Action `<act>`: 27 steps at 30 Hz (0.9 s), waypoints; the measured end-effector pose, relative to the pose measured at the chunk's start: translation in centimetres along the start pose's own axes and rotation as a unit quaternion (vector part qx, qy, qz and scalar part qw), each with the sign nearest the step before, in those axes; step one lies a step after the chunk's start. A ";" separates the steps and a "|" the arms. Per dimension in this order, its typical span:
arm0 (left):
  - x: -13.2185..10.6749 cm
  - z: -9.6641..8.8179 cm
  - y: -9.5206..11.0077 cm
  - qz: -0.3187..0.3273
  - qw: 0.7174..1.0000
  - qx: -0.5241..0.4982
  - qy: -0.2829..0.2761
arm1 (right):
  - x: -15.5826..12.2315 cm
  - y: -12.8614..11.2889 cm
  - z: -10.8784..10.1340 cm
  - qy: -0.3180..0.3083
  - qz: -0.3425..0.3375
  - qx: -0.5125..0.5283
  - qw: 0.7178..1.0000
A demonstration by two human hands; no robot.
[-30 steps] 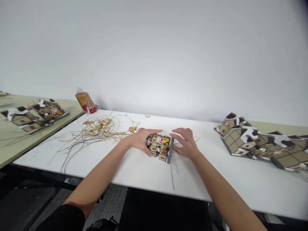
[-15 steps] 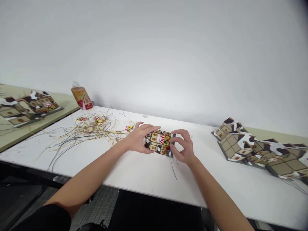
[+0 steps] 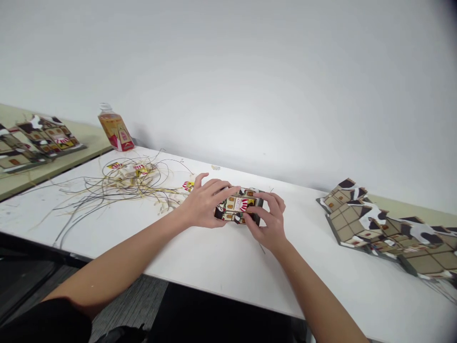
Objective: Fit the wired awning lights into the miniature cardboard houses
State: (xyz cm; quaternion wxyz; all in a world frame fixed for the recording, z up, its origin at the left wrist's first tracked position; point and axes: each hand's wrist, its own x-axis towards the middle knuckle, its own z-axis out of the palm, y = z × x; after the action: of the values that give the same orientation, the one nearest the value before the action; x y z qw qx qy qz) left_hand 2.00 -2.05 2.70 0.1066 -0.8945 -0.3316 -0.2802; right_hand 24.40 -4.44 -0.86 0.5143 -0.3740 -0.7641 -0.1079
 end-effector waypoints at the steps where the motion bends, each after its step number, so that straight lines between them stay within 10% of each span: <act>1: 0.0 0.0 0.0 0.002 1.000 0.004 0.001 | 0.0 0.0 0.1 -0.003 0.002 0.004 1.000; 27: -0.7 0.3 -2.1 -0.028 0.986 0.080 0.144 | -0.1 5.4 -0.8 0.139 0.095 -0.151 0.974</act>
State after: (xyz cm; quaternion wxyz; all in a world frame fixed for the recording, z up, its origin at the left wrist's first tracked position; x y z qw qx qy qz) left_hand 0.31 -0.68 2.06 0.2167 -0.8237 -0.3596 -0.3811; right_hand 28.70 -1.15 -1.77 0.5608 -0.4998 -0.6211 -0.2234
